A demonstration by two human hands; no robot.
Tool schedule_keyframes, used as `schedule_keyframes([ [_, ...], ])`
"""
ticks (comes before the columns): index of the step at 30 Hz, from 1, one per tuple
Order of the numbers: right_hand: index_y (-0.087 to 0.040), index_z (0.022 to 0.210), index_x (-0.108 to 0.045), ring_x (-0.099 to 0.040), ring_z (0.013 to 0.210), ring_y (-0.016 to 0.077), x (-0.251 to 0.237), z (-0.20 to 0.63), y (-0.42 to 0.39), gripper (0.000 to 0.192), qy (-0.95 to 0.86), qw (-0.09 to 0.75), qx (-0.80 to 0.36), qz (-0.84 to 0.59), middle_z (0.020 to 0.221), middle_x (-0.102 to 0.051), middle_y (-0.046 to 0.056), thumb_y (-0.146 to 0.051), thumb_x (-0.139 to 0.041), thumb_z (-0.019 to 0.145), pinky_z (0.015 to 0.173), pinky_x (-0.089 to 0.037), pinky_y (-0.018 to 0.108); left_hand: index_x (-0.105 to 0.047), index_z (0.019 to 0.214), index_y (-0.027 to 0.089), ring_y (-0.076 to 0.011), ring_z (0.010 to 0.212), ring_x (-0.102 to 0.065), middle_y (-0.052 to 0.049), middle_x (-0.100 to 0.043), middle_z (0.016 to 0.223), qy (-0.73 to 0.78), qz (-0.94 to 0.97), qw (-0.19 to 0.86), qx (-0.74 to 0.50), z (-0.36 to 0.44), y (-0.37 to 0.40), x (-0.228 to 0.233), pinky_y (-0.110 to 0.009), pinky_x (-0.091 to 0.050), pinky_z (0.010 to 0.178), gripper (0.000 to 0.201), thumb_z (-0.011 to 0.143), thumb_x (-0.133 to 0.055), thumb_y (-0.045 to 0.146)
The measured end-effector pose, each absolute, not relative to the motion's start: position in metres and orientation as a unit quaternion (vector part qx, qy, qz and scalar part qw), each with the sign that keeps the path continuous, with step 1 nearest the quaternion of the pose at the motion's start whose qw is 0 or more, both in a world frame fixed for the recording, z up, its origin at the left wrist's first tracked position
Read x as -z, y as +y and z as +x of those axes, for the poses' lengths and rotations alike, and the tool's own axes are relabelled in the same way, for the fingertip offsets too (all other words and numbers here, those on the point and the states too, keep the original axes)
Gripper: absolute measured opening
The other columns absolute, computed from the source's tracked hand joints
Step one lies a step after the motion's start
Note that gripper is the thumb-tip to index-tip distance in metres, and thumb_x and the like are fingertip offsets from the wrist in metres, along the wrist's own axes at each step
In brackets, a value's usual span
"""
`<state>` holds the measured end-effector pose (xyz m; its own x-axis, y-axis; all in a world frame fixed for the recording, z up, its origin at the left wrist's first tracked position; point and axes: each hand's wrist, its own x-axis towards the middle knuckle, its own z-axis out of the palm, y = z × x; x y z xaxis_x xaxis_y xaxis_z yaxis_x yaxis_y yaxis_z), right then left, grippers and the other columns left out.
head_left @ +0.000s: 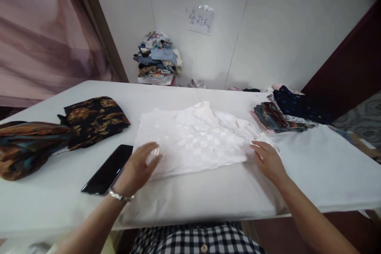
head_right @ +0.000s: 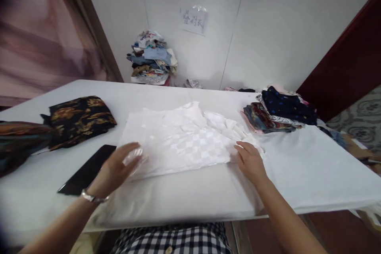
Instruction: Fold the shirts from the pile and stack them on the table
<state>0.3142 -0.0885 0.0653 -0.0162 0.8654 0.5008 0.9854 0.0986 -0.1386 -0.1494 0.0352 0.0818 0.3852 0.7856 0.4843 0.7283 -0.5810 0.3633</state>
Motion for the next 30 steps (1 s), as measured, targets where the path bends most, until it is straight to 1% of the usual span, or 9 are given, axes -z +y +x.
schedule_keyframes([
  [4,-0.024,0.122,-0.061,-0.047,0.128,0.0261,-0.069,0.303,-0.091,0.037,-0.776,0.173,0.051,-0.605,0.131,-0.059,0.008,-0.025,-0.05,0.087,0.106,-0.036,0.05,-0.062,0.119,0.024,-0.0282,0.115,-0.059,-0.01,-0.061,0.128,0.354,0.917,0.015,-0.181,-0.152,0.007,-0.07,-0.045,-0.051,0.094,0.046,0.079,-0.063,0.046],
  [8,-0.026,0.131,-0.055,-0.045,0.131,0.0252,-0.055,0.317,-0.099,0.049,-0.775,0.118,-0.001,-0.621,0.137,-0.054,0.008,-0.018,-0.046,0.084,0.109,-0.03,0.055,-0.061,0.123,0.025,-0.0259,0.114,-0.06,-0.008,-0.061,0.13,0.355,0.923,-0.011,-0.15,-0.167,0.005,-0.066,-0.043,-0.051,0.095,0.042,0.081,-0.057,0.032],
  [12,-0.021,0.121,-0.064,-0.053,0.123,0.0256,-0.044,0.337,-0.093,0.051,-0.734,0.141,0.024,-0.664,0.13,-0.06,0.01,-0.01,-0.042,0.077,0.105,-0.037,0.053,-0.064,0.12,0.023,-0.0235,0.115,-0.06,-0.007,-0.063,0.128,0.394,0.91,-0.021,-0.126,-0.168,0.018,-0.068,-0.041,-0.051,0.094,0.053,0.075,-0.04,0.005],
  [14,-0.02,0.112,-0.07,-0.059,0.116,0.026,-0.043,0.344,-0.088,0.049,-0.72,0.159,0.036,-0.674,0.123,-0.064,0.011,-0.007,-0.044,0.072,0.101,-0.043,0.05,-0.066,0.116,0.022,-0.0236,0.113,-0.061,-0.007,-0.065,0.124,0.404,0.906,-0.019,-0.121,-0.165,0.024,-0.072,-0.042,-0.052,0.092,0.059,0.071,-0.036,0.0],
  [18,-0.023,0.102,-0.074,-0.065,0.106,0.0268,-0.045,0.352,-0.089,0.045,-0.714,0.196,0.033,-0.671,0.113,-0.07,0.008,-0.008,-0.047,0.069,0.095,-0.049,0.047,-0.069,0.113,0.023,-0.0239,0.105,-0.065,-0.006,-0.07,0.113,0.397,0.908,-0.014,-0.136,-0.167,0.027,-0.073,-0.041,-0.053,0.089,0.057,0.071,-0.037,0.001],
  [21,-0.024,0.101,-0.075,-0.064,0.109,0.027,-0.051,0.353,-0.1,0.046,-0.713,0.19,-0.01,-0.675,0.115,-0.069,0.008,-0.008,-0.047,0.068,0.098,-0.049,0.046,-0.067,0.117,0.028,-0.0242,0.109,-0.064,-0.002,-0.068,0.118,0.399,0.906,-0.017,-0.141,-0.177,0.022,-0.065,-0.041,-0.053,0.09,0.058,0.074,-0.037,0.003],
  [24,-0.027,0.108,-0.073,-0.062,0.112,0.0259,-0.068,0.35,-0.101,0.048,-0.694,0.186,-0.102,-0.688,0.121,-0.066,0.006,-0.011,-0.05,0.069,0.097,-0.05,0.043,-0.063,0.123,0.03,-0.0227,0.115,-0.06,0.0,-0.063,0.127,0.393,0.91,-0.01,-0.127,-0.183,0.015,-0.057,-0.04,-0.051,0.095,0.065,0.07,-0.039,0.001],
  [27,-0.031,0.112,-0.07,-0.063,0.112,0.0248,-0.097,0.339,-0.074,0.043,-0.672,0.22,-0.181,-0.683,0.121,-0.066,0.004,-0.018,-0.053,0.075,0.089,-0.055,0.035,-0.058,0.128,0.03,-0.0238,0.118,-0.058,0.0,-0.06,0.131,0.401,0.908,-0.013,-0.122,-0.182,0.01,-0.055,-0.041,-0.049,0.099,0.068,0.066,-0.046,0.005],
  [30,-0.027,0.105,-0.072,-0.062,0.112,0.0246,-0.126,0.312,-0.012,0.031,-0.665,0.275,-0.17,-0.673,0.118,-0.068,0.006,-0.025,-0.051,0.084,0.087,-0.054,0.031,-0.058,0.128,0.029,-0.0265,0.118,-0.058,-0.002,-0.059,0.132,0.405,0.904,-0.026,-0.137,-0.178,0.005,-0.057,-0.043,-0.05,0.097,0.061,0.07,-0.052,0.014],
])
